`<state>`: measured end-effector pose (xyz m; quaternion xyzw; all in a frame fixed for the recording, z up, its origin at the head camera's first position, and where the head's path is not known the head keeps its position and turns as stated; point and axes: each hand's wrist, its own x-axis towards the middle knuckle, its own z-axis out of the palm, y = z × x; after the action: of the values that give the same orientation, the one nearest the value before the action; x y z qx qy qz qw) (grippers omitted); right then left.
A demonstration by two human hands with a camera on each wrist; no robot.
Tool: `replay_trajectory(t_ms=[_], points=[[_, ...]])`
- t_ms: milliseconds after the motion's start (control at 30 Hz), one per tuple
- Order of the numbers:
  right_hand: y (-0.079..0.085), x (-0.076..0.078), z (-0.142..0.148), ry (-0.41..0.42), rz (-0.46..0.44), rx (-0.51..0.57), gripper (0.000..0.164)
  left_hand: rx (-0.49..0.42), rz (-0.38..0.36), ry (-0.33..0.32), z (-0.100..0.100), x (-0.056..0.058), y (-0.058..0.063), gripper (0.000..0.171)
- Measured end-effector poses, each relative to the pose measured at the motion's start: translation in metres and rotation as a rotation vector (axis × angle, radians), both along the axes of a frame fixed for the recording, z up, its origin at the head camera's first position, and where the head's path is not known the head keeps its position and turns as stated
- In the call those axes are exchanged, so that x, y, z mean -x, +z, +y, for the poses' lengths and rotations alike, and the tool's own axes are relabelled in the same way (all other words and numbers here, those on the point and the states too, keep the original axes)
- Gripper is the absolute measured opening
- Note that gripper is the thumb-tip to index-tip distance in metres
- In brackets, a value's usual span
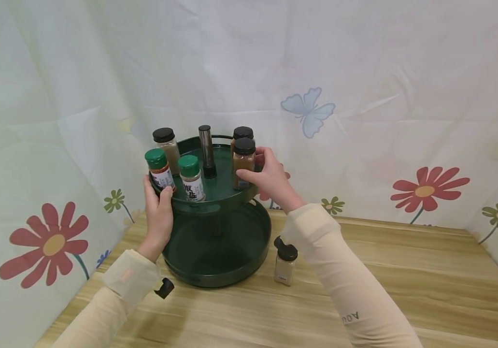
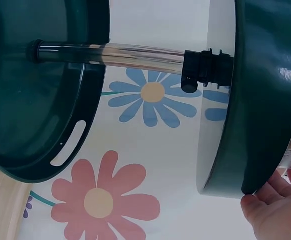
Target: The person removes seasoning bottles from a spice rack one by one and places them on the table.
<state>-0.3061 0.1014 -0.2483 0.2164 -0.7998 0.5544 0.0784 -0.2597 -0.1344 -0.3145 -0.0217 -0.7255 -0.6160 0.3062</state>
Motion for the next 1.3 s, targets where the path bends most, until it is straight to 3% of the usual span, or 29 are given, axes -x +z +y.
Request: replay_trajectory(t_ms=[233,900,1300], points=[[-0.002,-0.001,-0.005,-0.013,0.003,0.009,0.056,0.003,0.001,0.004,-0.001,0.001,0.0,0.071],[-0.007,-0.005,-0.011,-0.059,-0.012,-0.142,0.071,0.006,0.005,0.003,-0.002,0.003,-0.001,0.07],[-0.008,-0.006,-0.012,-0.072,-0.022,-0.152,0.074,-0.002,-0.001,-0.005,-0.002,0.003,-0.001,0.07]])
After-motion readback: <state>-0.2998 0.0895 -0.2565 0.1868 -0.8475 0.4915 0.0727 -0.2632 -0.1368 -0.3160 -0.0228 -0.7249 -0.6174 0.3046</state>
